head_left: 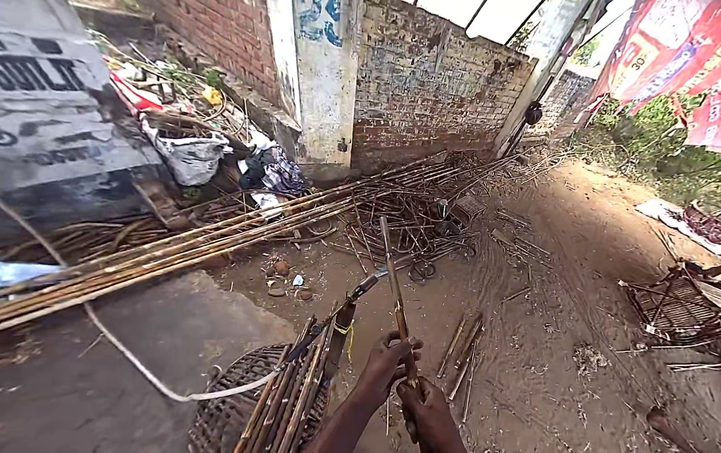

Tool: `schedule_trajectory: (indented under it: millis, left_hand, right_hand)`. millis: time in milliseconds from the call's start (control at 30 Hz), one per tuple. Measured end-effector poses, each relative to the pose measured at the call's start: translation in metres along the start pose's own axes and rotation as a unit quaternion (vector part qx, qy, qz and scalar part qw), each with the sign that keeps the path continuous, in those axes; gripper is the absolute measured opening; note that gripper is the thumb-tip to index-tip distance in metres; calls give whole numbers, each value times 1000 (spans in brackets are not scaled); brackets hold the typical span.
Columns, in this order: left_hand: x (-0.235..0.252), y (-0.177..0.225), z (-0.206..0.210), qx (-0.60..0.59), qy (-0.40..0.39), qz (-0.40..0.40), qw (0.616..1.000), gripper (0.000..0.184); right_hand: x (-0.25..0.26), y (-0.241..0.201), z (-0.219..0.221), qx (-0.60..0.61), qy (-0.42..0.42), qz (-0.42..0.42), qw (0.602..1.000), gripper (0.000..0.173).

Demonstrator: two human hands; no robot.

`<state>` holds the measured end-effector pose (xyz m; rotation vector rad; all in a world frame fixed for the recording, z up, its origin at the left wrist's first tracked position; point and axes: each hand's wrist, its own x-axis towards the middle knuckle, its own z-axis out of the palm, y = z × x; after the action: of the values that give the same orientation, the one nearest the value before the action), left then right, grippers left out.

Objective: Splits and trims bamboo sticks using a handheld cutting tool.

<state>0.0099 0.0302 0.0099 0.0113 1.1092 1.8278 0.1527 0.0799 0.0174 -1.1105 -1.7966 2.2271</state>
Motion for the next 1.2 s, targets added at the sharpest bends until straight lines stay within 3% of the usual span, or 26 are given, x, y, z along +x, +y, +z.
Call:
schedule_trajectory:
  millis: [100, 200, 300, 367, 467, 533, 633, 800, 867, 967, 1000, 1033, 1067, 1133, 1167, 1200]
  left_hand:
    - [7, 0, -2, -26, 36, 16, 999, 29]
    - [7, 5, -7, -33, 58, 19, 998, 28]
    - [3, 8, -27, 63, 85, 39, 994, 36]
    - [-1, 11, -46, 178, 111, 88, 974, 32]
    - [-4, 20, -87, 388, 223, 169, 878, 35]
    - [-2, 29, -113, 484, 294, 191, 802, 41]
    - [1, 44, -139, 553, 339, 134, 749, 50]
    - [5, 60, -147, 617, 347, 63, 704, 52]
    - [6, 63, -147, 635, 341, 50, 691, 49]
    - [4, 66, -146, 666, 336, 36, 665, 49]
    - [5, 68, -146, 674, 337, 28, 656, 50]
    - [5, 70, -145, 680, 337, 19, 651, 52]
    - [5, 71, -145, 686, 333, 11, 646, 54]
    - [5, 72, -144, 693, 323, 10, 645, 53]
    - [6, 73, -142, 696, 319, 13, 644, 51]
    - [7, 73, -139, 699, 315, 20, 642, 49]
  right_hand:
    - [3, -3, -1, 36, -34, 7, 999, 32]
    - [5, -11, 0, 35, -27, 11, 999, 22]
    - [16, -13, -2, -16, 9, -9, 1000, 26]
    - [21, -11, -5, -96, 48, -32, 994, 29]
    - [23, -10, -4, -286, 129, -63, 947, 37]
    - [23, -8, -2, -332, 161, -77, 926, 40]
    - [21, -8, 1, -367, 187, -85, 907, 46]
    - [21, -4, 2, -326, 196, -93, 920, 45]
    - [19, -5, -1, -239, 161, -72, 955, 41]
    - [10, -11, -2, -15, 77, -53, 995, 35]
    - [9, -14, -2, -32, 78, -59, 995, 34]
    - [7, -17, -3, -123, 103, -74, 984, 35]
    - [6, -18, -2, -261, 147, -89, 950, 38]
    - [3, -16, 3, -470, 240, -128, 840, 44]
    - [2, -14, 4, -511, 270, -143, 804, 45]
    - [1, -13, 3, -519, 278, -138, 796, 46]
